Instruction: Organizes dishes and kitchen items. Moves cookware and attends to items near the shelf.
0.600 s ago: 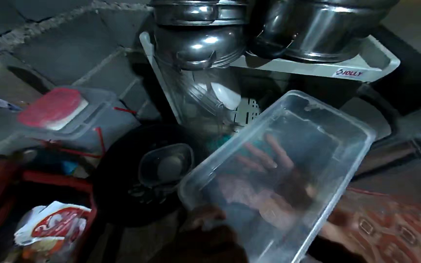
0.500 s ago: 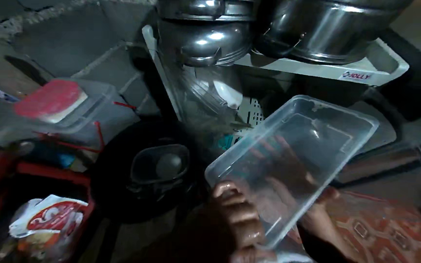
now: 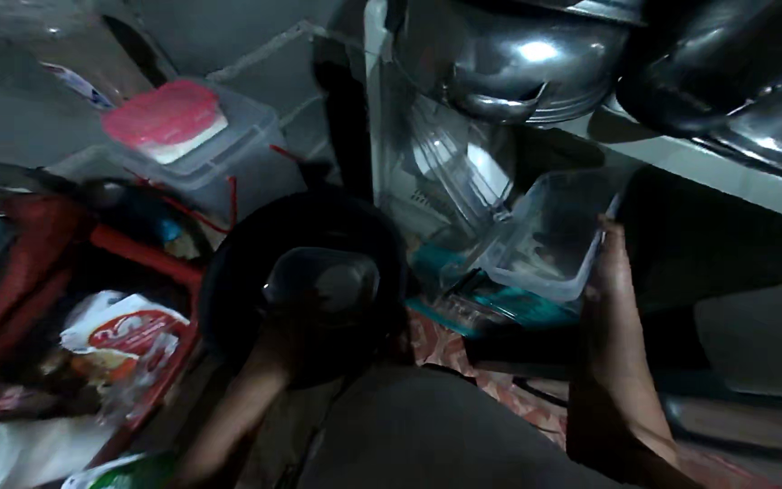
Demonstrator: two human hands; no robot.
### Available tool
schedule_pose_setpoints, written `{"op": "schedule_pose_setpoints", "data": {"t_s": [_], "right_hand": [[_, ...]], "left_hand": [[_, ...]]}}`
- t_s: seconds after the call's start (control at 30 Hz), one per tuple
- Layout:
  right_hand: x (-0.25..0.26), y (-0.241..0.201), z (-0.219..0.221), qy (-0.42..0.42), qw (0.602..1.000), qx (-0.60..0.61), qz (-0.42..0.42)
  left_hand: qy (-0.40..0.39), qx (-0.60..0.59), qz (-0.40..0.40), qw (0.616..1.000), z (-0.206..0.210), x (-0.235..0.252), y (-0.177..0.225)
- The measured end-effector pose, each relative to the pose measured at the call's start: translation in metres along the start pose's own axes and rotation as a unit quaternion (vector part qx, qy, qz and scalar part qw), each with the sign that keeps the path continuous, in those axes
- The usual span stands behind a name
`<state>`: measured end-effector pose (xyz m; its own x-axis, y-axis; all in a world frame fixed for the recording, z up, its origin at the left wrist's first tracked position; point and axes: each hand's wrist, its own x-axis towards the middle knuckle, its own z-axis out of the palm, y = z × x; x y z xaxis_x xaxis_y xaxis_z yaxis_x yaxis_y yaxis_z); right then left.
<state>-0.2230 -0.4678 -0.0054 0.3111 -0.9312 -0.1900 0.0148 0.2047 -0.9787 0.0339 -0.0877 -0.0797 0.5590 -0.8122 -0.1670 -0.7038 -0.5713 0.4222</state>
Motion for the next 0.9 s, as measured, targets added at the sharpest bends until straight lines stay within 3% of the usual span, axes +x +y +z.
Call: {"op": "schedule_pose_setpoints", "data": {"t_s": [0.1, 0.17, 0.23, 0.3, 0.37, 0.4, 0.43, 0.5, 0.53, 0.57, 0.67, 0.8, 0.9], "right_hand": [[0.046, -0.012, -0.001, 0.077, 0.977, -0.198, -0.002], [0.080, -0.019, 0.012, 0.062, 0.943, -0.326, 0.005], [0.099, -0.031, 0.047, 0.030, 0.868, -0.496, 0.014], [0.117, -0.031, 0.080, -0.034, 0.793, -0.608, 0.006], [0.126, -0.026, 0.102, -0.083, 0.749, -0.657, -0.025], [0.129, -0.023, 0.109, -0.101, 0.728, -0.677, -0.040], [0.132, -0.018, 0.114, -0.095, 0.729, -0.676, -0.054], [0.141, -0.006, 0.115, -0.050, 0.768, -0.633, -0.081], [0.147, -0.003, 0.112, -0.036, 0.792, -0.603, -0.093], [0.154, 0.001, 0.108, -0.025, 0.814, -0.570, -0.111], [0.158, -0.001, 0.094, -0.027, 0.844, -0.517, -0.144], [0.110, -0.004, 0.077, -0.026, 0.903, -0.401, -0.151], [0.064, 0.035, 0.067, -0.035, 0.906, -0.369, -0.207]], "left_hand": [[-0.006, 0.033, -0.061, 0.998, 0.012, -0.001, -0.018], [0.021, 0.049, -0.052, 0.997, 0.020, 0.000, -0.024], [0.064, 0.013, -0.020, 0.998, 0.024, 0.001, -0.030], [0.148, -0.105, -0.030, 0.983, 0.028, -0.004, -0.029], [0.243, -0.281, -0.107, 0.922, 0.024, -0.009, -0.017], [0.277, -0.400, -0.143, 0.862, 0.021, -0.010, -0.010], [0.291, -0.529, -0.180, 0.776, 0.017, -0.010, -0.004], [0.281, -0.711, -0.228, 0.603, 0.011, -0.012, 0.001], [0.277, -0.752, -0.230, 0.552, 0.010, -0.014, 0.000], [0.275, -0.770, -0.223, 0.530, 0.010, -0.017, -0.001], [0.270, -0.784, -0.204, 0.521, 0.011, -0.029, -0.004], [0.254, -0.809, -0.206, 0.489, 0.008, -0.045, -0.005], [0.255, -0.804, -0.207, 0.495, 0.006, -0.054, 0.001]]}}
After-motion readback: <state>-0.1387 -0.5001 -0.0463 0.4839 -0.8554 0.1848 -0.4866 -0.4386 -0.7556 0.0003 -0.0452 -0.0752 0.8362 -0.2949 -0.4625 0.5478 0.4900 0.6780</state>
